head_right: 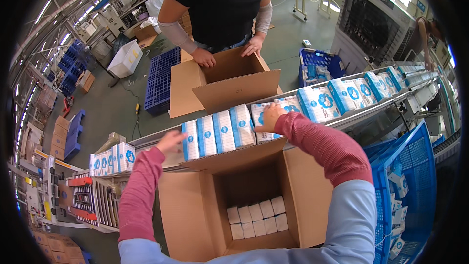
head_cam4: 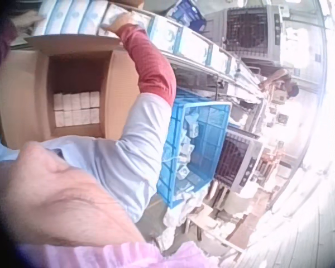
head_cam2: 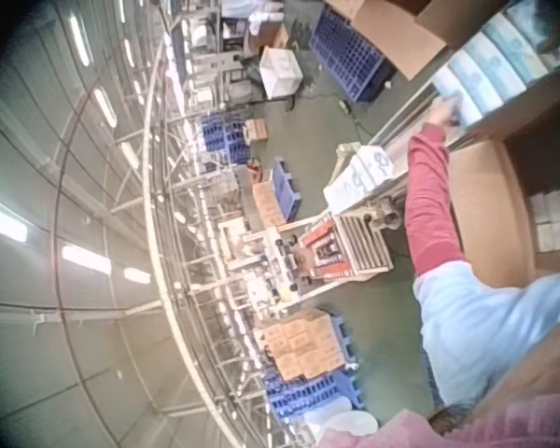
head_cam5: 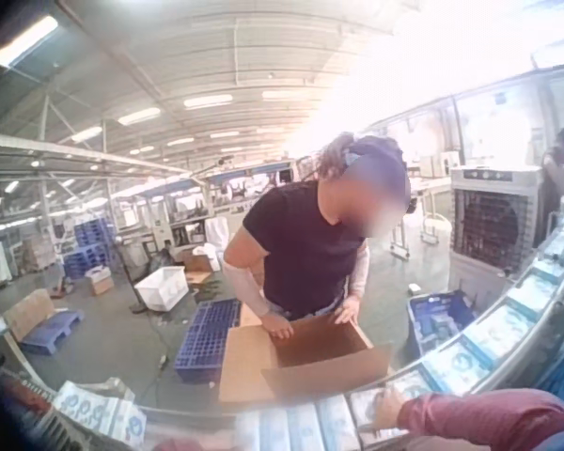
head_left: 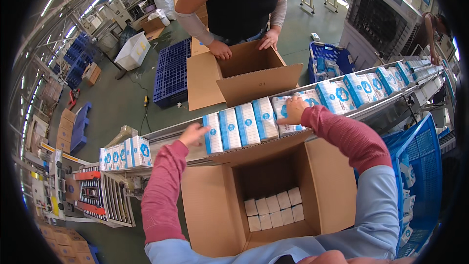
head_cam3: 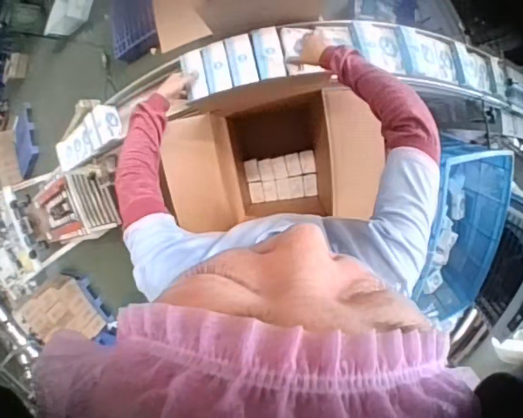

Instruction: The person picks up packs of tissues from a conveyor belt and a blue bin, arranges them into cardboard boxes, and then moves the filled boxes onto a different conveyor belt.

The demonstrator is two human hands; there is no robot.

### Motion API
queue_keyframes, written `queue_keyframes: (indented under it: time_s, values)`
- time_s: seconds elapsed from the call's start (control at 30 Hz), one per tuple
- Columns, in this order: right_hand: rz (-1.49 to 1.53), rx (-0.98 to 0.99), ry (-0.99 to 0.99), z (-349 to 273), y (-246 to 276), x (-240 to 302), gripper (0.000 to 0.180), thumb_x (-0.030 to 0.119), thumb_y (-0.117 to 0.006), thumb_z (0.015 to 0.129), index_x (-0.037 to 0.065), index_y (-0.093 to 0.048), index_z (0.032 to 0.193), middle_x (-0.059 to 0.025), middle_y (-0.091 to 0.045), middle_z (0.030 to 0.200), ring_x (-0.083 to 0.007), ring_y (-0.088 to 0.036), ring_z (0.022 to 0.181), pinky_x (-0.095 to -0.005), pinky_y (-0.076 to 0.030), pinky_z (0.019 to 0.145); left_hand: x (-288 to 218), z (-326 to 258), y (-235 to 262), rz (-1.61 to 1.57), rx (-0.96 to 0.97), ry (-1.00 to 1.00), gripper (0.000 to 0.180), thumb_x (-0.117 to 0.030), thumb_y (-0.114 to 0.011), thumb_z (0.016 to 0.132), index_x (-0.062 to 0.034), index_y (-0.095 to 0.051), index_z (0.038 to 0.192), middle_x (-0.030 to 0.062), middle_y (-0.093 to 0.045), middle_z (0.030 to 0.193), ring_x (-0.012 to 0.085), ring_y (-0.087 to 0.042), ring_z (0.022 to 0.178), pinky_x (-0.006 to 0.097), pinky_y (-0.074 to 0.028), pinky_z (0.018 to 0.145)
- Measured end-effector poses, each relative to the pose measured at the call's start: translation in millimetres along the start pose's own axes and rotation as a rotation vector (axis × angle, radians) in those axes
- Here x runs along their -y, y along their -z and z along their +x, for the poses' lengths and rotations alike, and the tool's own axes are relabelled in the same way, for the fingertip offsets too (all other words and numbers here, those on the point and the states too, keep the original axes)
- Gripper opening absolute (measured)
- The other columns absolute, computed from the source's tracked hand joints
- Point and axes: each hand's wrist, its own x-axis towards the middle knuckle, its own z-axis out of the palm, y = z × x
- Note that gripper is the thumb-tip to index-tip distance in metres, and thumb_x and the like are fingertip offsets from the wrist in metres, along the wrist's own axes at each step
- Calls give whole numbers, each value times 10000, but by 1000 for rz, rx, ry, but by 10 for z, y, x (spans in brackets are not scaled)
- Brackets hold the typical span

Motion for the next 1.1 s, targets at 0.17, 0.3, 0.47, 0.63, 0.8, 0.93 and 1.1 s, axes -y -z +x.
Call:
queue_keyframes:
  time_s: [0.17,0.3,0.47,0.63,0.8,0.93,1.1]
  values:
    - [616,-43,-17,22,-70,-456,599,328,-671,651,-54,-505,1080,-212,-607,852,-314,-597,808,-416,-467,760,-62,-106,-399,-281,240,-85,542,-216,-725,698,-2,-485,1133,105,-585,1030,206,-575,910,334,-467,784]
    - [893,237,128,31,-21,-386,702,234,-688,679,-1,-360,1253,-250,-368,1236,-313,-406,1139,-373,-354,916,-108,-64,-418,-276,191,-133,507,-96,-731,649,2,-496,1088,101,-591,1003,195,-582,881,322,-468,782]
    - [887,198,38,-47,-113,-21,1184,503,-742,577,4,-19,1370,-262,-272,1349,-341,-337,1226,-325,-288,993,58,-37,-328,-385,141,-98,437,-13,-687,663,17,-510,1060,104,-604,974,191,-586,867,317,-473,769]
    - [1731,488,-59,10,-203,81,814,41,-664,677,78,-188,1336,-175,-458,1144,-273,-467,1083,-324,-364,930,179,-71,-182,-456,88,-101,415,-4,-669,667,13,-520,1054,97,-609,947,198,-589,848,317,-466,782]
    - [1629,265,244,109,12,445,819,171,-749,663,51,-260,1309,-146,-403,1247,-229,-388,1158,-330,-330,959,148,-77,-68,-444,-7,-201,471,15,-621,684,-3,-457,1125,94,-575,1000,194,-560,894,319,-461,778]
    - [1052,-391,264,-709,738,505,859,270,-769,626,-9,-266,1264,-167,-444,1182,-258,-445,1108,-349,-378,920,-523,-1299,129,-342,-267,-625,605,8,-631,674,-8,-332,1200,104,-517,1033,176,-524,890,314,-450,779]
    - [1340,-788,393,-2457,374,837,1024,178,-755,574,0,-90,1331,-206,-308,1306,-317,-340,1216,-443,-273,1003,-77,-2821,-756,-332,-425,-837,859,-56,-642,678,17,-87,1329,204,-382,1193,275,-433,1085,408,-379,888]
